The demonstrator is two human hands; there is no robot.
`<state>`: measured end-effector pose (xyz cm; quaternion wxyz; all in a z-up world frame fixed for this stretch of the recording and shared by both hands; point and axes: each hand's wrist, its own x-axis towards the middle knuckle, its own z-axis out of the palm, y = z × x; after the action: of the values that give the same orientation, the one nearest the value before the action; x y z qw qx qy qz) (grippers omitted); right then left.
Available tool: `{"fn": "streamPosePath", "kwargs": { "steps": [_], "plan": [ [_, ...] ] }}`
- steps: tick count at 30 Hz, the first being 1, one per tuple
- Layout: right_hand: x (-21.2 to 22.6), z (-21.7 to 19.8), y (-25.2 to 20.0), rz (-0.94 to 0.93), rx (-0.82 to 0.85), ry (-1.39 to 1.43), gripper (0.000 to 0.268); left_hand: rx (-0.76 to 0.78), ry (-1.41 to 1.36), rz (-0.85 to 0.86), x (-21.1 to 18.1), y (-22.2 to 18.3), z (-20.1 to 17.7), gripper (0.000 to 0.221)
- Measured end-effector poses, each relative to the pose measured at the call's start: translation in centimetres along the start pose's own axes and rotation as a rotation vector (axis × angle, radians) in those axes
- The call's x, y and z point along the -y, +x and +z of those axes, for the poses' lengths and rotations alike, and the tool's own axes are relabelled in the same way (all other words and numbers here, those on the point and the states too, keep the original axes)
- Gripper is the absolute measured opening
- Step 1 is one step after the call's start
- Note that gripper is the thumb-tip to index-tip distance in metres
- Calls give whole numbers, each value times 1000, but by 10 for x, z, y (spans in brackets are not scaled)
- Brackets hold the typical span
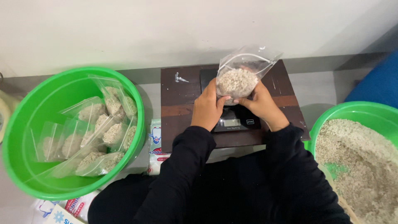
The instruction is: The person scoops grain into plastic bags, weighs each bag on a digital scale, and seals the bags.
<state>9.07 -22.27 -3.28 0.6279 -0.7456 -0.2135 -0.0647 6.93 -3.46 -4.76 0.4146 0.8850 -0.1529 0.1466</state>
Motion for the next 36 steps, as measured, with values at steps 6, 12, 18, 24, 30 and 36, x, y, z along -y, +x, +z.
{"fn": "streamPosePath", "kwargs": {
  "steps": [6,12,18,24,30,36],
  "plan": [
    [-16,-6,3,48,-27,47,84,40,-47,21,-6,11,-11,62],
    [-16,-15,3,102,35,143,103,245,-248,-92,-32,15,-44,93],
    [31,-5,-5,178,38,211,103,220,-240,-94,-40,8,-47,106],
    [29,-3,-12,132,-38,166,88,209,-308,-39,-31,5,-42,104],
    [28,-4,-17,146,-75,178,77,209,-414,-65,-37,4,-51,94],
    [49,-6,-20,131,-49,186,80,196,-422,-19,-14,3,-37,99]
  ]
}}
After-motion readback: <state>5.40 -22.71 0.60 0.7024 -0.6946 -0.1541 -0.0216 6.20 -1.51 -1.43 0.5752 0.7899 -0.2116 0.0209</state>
